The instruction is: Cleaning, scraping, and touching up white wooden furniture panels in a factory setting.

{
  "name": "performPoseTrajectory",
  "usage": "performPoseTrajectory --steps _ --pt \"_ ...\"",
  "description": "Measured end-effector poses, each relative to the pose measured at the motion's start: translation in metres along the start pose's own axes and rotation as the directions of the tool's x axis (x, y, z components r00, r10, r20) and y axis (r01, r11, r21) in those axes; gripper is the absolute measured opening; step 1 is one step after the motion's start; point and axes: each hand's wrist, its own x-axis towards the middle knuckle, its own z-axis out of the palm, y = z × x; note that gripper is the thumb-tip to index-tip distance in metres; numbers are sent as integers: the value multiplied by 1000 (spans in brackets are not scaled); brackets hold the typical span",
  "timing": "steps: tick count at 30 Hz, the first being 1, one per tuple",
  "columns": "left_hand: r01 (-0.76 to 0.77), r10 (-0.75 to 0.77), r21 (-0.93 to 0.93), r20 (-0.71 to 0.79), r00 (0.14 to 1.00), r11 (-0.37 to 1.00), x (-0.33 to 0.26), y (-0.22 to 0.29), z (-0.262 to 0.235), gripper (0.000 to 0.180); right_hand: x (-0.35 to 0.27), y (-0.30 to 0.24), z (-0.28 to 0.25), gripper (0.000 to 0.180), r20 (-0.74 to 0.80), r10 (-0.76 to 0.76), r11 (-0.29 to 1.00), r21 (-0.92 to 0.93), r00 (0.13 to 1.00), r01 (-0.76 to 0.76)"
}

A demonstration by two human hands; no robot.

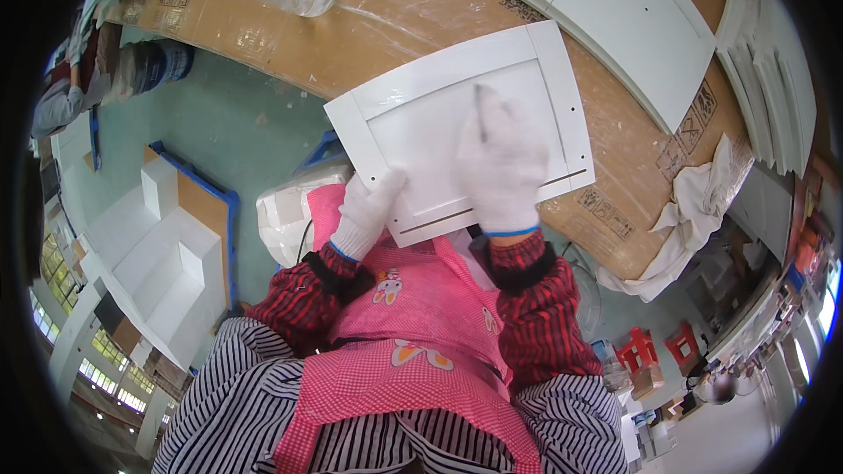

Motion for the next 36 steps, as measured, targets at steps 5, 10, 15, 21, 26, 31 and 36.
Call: performPoseTrajectory --steps 5,10,15,21,26,31,36 --pt "-52 52 63 1 999 997 7 -6 -1 35 -5 116 -80 30 -158 207 964 -138 965 -229" --pt "-51 50 -5 -16 999 999 -6 11 -20 33 -11 205 -149 44 -365 206 917 -252 908 -310" --pt "37 -37 -30 -6 999 999 2 21 -34 35 -34 305 -186 73 -386 576 610 -384 721 -693" --pt "6 -6 -55 -5 1000 998 -1 29 -7 37 -47 320 -205 53 -288 718 686 133 634 -716" --pt "-55 47 91 88 995 994 6 21 20 32 -46 222 -244 27 -200 662 534 803 722 -267" --pt "-28 18 92 106 994 995 18 -6 30 42 -27 135 -190 27 -339 429 902 215 837 -375" --pt "-52 53 -11 111 992 999 22 -10 28 50 30 122 -73 35 -135 102 994 -30 986 -107"
